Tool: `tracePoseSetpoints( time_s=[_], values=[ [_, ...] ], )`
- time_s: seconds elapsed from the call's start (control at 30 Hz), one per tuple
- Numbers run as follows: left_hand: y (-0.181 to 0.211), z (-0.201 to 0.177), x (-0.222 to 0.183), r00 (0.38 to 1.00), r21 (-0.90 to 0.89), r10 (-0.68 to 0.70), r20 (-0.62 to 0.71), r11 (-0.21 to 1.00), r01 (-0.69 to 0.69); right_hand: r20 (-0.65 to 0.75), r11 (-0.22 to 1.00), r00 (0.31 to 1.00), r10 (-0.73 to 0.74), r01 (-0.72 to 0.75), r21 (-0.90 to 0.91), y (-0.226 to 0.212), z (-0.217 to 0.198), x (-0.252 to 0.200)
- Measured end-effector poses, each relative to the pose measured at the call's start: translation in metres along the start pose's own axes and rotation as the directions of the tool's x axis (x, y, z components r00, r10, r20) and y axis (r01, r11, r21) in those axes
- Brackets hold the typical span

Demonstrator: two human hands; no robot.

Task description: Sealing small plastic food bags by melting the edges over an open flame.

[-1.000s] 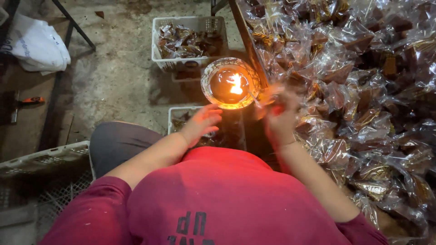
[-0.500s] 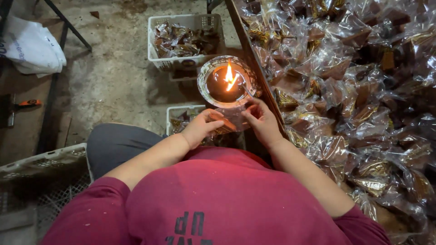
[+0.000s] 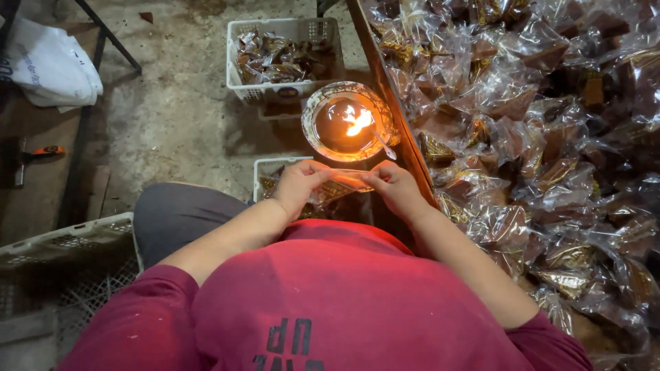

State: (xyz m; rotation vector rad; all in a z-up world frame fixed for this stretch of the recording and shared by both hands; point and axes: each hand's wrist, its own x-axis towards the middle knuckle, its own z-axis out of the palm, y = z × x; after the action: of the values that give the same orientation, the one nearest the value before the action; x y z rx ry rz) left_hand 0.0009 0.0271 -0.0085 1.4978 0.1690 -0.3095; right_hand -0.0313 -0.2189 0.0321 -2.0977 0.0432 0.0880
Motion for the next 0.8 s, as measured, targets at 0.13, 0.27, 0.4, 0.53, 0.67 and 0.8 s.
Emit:
tracePoseSetpoints(
  time_s=[0.13,0.27,0.4,0.53,0.67,0.8],
  values=[
    [0.008,0.006,-0.013,0.955,0.046,0.239,0.175,0.967,-0.250,0.082,0.989,0.985,0.149,-0.150,0.009,0.009,0.011,0.002],
    [0.054,0.023,-0.055,0.809,0.546,0.280,0.518,0.619,-0.564,0.217,0.911,0.960,0.176,-0.242,0.334,-0.028,0.009,-0.018],
    [0.006,0.025,-0.019,0.871,0.583,0.056,0.488,0.722,-0.373,0.024,0.641,0.992,0.121,-0.097,0.761,-0.054,0.000,-0.024],
    [-0.028,0.042,-0.026,0.909,0.345,0.047,0.415,0.916,-0.205,0.215,0.912,0.975,0.051,-0.133,0.387,-0.073,-0.002,-0.034],
    [0.038,0.052,-0.042,0.838,0.390,-0.092,0.538,0.908,-0.150,0.003,0.926,0.987,0.160,-0.151,0.346,-0.053,0.001,-0.014],
    [-0.002,0.043,-0.005,0.893,0.032,-0.122,0.432,0.992,0.119,-0.268,0.750,0.948,0.169,0.052,0.659,-0.038,-0.009,-0.011]
  ],
)
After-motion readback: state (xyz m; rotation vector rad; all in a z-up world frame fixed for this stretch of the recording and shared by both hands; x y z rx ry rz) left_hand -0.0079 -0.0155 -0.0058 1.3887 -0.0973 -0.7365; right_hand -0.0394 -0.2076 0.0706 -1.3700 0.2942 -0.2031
